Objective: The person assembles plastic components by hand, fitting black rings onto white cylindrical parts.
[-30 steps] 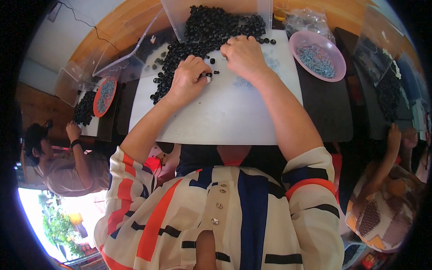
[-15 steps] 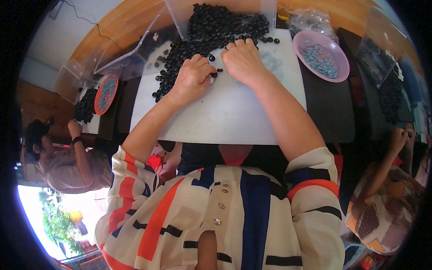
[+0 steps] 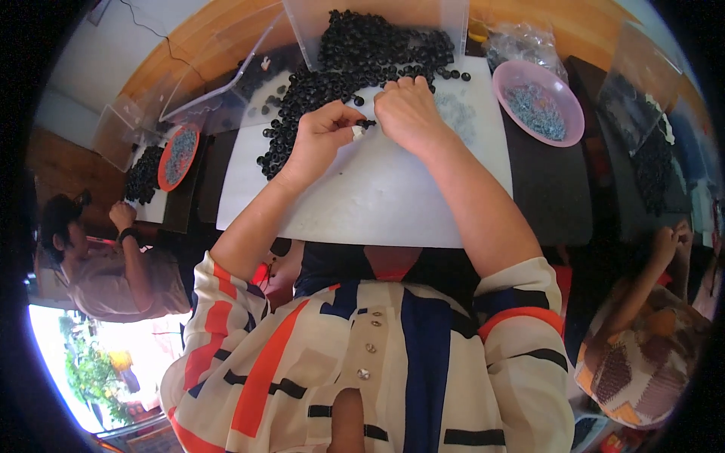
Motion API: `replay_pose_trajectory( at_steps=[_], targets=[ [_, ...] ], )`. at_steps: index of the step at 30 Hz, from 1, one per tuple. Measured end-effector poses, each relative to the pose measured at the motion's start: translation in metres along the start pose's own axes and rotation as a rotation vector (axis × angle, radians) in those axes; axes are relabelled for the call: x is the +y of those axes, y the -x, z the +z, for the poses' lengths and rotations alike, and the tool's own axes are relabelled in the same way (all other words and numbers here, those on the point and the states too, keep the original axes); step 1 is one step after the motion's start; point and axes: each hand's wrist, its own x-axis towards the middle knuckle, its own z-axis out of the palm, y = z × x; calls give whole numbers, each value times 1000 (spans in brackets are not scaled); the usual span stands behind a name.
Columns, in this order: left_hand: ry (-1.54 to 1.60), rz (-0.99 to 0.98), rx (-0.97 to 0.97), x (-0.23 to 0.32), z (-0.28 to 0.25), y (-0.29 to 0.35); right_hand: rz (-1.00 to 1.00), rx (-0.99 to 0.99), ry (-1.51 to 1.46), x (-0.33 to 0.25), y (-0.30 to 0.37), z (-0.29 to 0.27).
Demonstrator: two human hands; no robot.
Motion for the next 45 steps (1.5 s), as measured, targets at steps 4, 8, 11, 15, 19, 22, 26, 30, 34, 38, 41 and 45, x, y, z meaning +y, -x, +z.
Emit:
replay_pose_trajectory(
  at_steps=[4,8,11,15,19,22,26,30,34,38,41,45],
  targets=[
    [384,-346,-36,7,-4,-2,-7,0,16,2,-2,2],
    [500,-385,3,6,-1,1,20,130,-306,13,-5,3],
    [610,-457,10,5,-1,5,248,93,-1151,13,-7,-7],
    [762,-489,13,2,-3,5,210,26,-1381,7,-6,-15],
    [859,-499,14,0,-6,4,239,0,-1449,-5,-6,-16],
    [939,-496,-7,-5,-8,5,186,50,-1345,-10,-5,-12],
    [1008,-513,24,-4,-9,6,-9,240,-1071,-18,-3,-15],
    [1099,-490,63,-2,-13,6,-88,353,-822,-23,-4,-19],
    [1035,-456,28,0,-18,8,-119,401,-805,-26,-5,-20],
    [967,-465,-25,-1,-22,7,-116,380,-808,-25,-4,-17],
    [916,-483,-62,1,-24,4,-98,361,-796,-24,-4,-16],
    [899,-489,-33,-3,-26,6,-109,337,-841,-24,-7,-19]
  ],
)
